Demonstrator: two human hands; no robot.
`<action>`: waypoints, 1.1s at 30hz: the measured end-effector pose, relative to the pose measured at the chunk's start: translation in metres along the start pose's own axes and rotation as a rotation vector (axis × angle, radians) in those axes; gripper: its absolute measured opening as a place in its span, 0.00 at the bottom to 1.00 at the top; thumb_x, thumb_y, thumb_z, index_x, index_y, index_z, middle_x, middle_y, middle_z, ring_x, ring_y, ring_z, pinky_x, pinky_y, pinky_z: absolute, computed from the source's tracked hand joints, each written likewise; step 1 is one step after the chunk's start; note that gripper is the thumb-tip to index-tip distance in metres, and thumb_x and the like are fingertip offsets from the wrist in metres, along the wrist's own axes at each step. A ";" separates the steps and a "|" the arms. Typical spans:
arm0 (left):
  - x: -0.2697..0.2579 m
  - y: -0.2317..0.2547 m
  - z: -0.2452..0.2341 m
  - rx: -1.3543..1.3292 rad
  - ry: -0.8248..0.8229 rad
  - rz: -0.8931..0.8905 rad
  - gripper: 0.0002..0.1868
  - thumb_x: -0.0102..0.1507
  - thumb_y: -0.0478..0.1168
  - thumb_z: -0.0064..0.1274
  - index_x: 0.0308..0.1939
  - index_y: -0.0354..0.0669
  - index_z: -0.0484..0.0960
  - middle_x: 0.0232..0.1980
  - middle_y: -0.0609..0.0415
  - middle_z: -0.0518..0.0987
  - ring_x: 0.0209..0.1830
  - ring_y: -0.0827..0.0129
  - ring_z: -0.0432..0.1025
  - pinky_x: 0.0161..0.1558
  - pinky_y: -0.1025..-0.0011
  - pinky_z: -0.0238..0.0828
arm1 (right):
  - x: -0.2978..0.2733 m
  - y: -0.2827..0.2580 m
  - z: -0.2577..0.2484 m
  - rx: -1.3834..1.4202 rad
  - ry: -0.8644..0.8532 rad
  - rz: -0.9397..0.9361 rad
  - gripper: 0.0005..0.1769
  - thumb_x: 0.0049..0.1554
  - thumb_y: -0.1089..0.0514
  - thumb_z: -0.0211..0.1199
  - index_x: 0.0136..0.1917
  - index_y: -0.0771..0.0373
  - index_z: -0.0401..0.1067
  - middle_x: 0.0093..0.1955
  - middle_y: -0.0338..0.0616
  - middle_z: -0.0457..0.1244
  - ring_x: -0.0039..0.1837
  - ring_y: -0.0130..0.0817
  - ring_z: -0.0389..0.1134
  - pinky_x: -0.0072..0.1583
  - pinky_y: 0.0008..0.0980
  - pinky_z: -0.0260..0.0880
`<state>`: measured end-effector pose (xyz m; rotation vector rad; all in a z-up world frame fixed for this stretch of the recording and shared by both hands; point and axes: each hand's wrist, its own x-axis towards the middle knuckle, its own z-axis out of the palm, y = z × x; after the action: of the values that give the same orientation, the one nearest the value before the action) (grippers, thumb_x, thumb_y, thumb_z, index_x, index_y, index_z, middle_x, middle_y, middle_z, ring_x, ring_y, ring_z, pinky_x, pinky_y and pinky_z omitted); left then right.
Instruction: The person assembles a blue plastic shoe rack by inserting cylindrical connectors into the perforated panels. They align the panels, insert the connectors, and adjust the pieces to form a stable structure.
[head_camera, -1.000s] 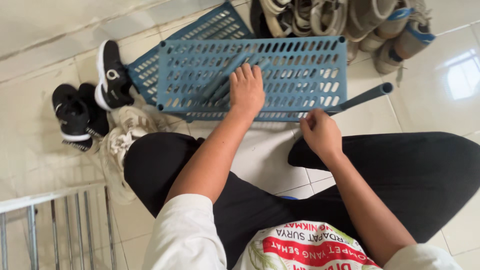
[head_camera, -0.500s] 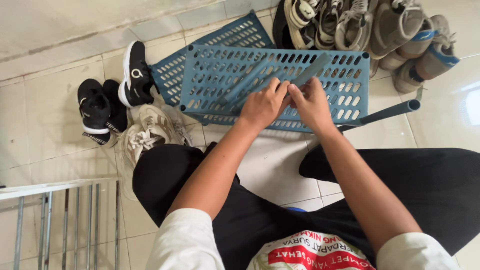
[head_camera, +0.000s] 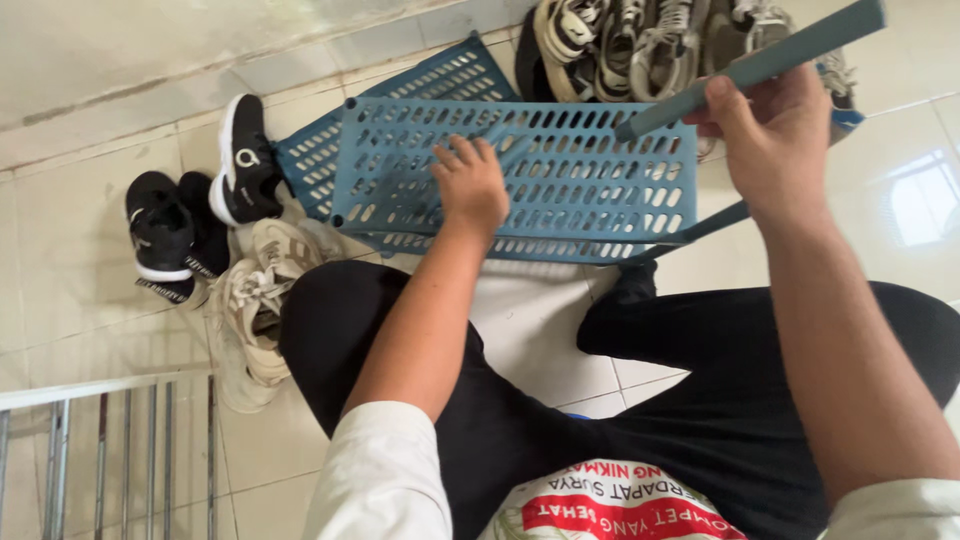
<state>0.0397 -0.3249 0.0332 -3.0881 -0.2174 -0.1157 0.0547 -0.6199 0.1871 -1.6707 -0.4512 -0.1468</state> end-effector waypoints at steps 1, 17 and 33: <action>0.002 -0.001 0.009 0.005 0.034 0.033 0.34 0.62 0.44 0.50 0.70 0.32 0.65 0.72 0.24 0.61 0.71 0.26 0.58 0.66 0.39 0.57 | -0.003 -0.003 -0.011 -0.008 -0.008 -0.033 0.06 0.74 0.69 0.58 0.60 0.72 0.61 0.55 0.50 0.67 0.57 0.33 0.75 0.60 0.30 0.81; 0.012 0.057 -0.024 -0.356 0.314 0.430 0.21 0.55 0.44 0.59 0.50 0.42 0.78 0.54 0.38 0.75 0.59 0.45 0.69 0.58 0.50 0.64 | 0.034 0.054 -0.087 -0.405 0.096 0.109 0.28 0.62 0.65 0.68 0.69 0.70 0.59 0.55 0.49 0.68 0.57 0.35 0.73 0.53 0.33 0.75; 0.065 0.110 0.004 -0.375 0.056 0.501 0.33 0.55 0.48 0.61 0.63 0.41 0.74 0.68 0.32 0.66 0.73 0.38 0.58 0.68 0.48 0.57 | 0.090 0.133 -0.085 -0.575 -0.031 0.347 0.22 0.57 0.58 0.68 0.57 0.71 0.62 0.50 0.55 0.72 0.54 0.47 0.76 0.54 0.41 0.74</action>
<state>0.1198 -0.4242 0.0300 -3.3760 0.6502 -0.2465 0.2004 -0.6952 0.1089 -2.2912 -0.1353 0.0109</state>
